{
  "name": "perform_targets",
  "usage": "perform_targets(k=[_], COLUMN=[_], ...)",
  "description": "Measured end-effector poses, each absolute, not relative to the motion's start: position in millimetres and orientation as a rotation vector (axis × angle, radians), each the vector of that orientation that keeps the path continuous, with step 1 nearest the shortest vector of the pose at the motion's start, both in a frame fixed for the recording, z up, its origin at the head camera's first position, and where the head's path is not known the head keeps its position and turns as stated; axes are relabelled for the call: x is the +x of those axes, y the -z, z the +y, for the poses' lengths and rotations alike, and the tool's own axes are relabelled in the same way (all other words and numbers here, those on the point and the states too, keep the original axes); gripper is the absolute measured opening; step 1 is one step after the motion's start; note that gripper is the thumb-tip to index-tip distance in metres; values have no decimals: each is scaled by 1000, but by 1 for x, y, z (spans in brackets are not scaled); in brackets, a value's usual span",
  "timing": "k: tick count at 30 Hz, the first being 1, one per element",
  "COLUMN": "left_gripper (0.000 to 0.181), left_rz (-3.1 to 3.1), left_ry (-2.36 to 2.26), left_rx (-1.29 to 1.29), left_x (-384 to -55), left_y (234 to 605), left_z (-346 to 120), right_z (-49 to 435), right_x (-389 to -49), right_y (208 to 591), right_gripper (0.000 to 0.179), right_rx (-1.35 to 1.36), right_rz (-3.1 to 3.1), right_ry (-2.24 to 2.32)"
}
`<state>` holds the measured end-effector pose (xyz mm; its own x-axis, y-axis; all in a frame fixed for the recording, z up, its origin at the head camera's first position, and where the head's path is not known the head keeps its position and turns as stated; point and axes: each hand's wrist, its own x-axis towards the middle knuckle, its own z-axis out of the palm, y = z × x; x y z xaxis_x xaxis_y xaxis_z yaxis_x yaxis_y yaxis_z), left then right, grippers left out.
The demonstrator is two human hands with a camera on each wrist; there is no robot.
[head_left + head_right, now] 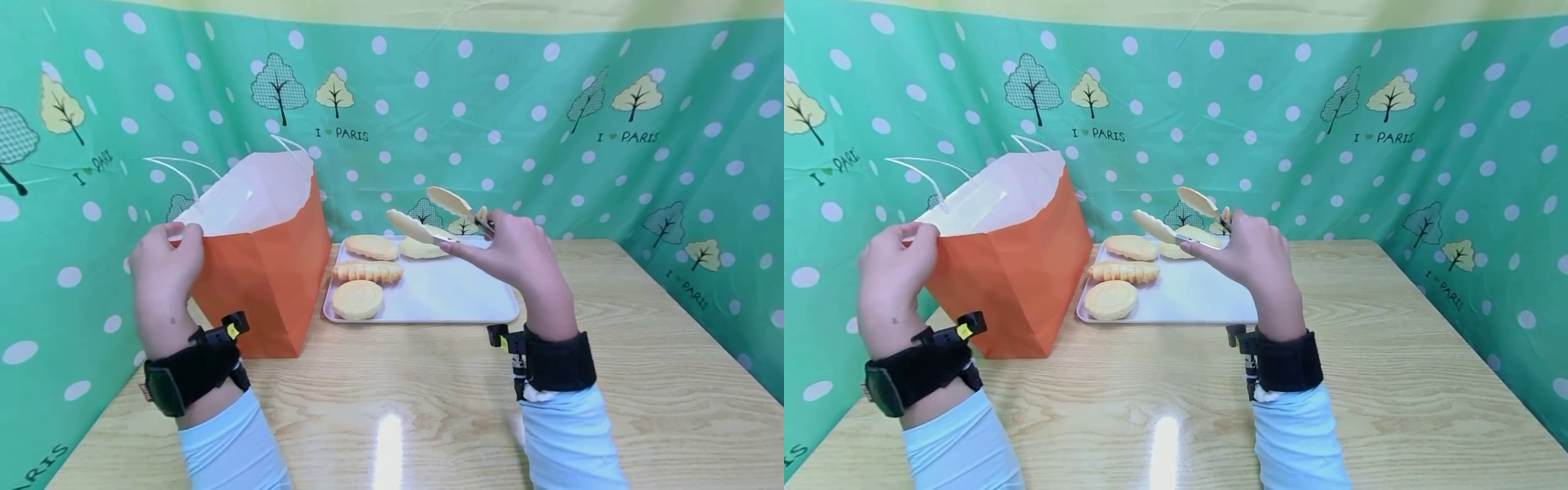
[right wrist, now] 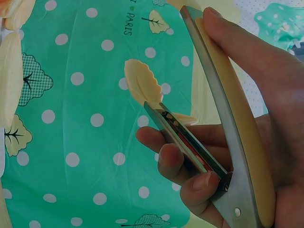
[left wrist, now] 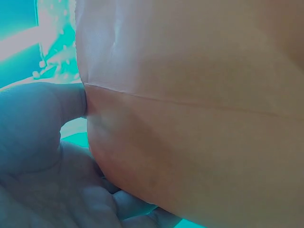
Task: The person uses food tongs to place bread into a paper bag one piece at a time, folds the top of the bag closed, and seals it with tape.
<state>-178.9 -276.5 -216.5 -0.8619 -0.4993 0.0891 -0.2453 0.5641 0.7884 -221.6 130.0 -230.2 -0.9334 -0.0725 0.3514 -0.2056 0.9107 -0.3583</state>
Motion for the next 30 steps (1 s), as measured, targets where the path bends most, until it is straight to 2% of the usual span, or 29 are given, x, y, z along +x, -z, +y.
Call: perform_targets(k=[6, 14, 21, 24, 27, 30], left_gripper=[67, 68, 68, 68, 68, 69], left_rz=[-2505, -2488, -2498, -2498, -2493, -2484], left_ry=[1206, 1181, 1196, 1195, 1204, 1214], left_rx=[610, 608, 600, 599, 593, 593], left_x=[-178, -176, -176, -176, -176, -176], left_y=[219, 214, 214, 214, 214, 213], left_z=[-273, -275, -276, -277, -278, -279], right_z=[141, 164, 182, 185, 186, 185], right_x=[-237, -292, -314, -317, -320, -323], right_y=[242, 282, 306, 310, 313, 317], right_gripper=[72, 69, 71, 85, 113, 124], right_rx=[174, 192, 42, -38, -87, -104], right_rz=[-2793, -2876, -3048, -3143, -3204, -3233], right_ry=[-473, -446, -548, -674, -842, -964])
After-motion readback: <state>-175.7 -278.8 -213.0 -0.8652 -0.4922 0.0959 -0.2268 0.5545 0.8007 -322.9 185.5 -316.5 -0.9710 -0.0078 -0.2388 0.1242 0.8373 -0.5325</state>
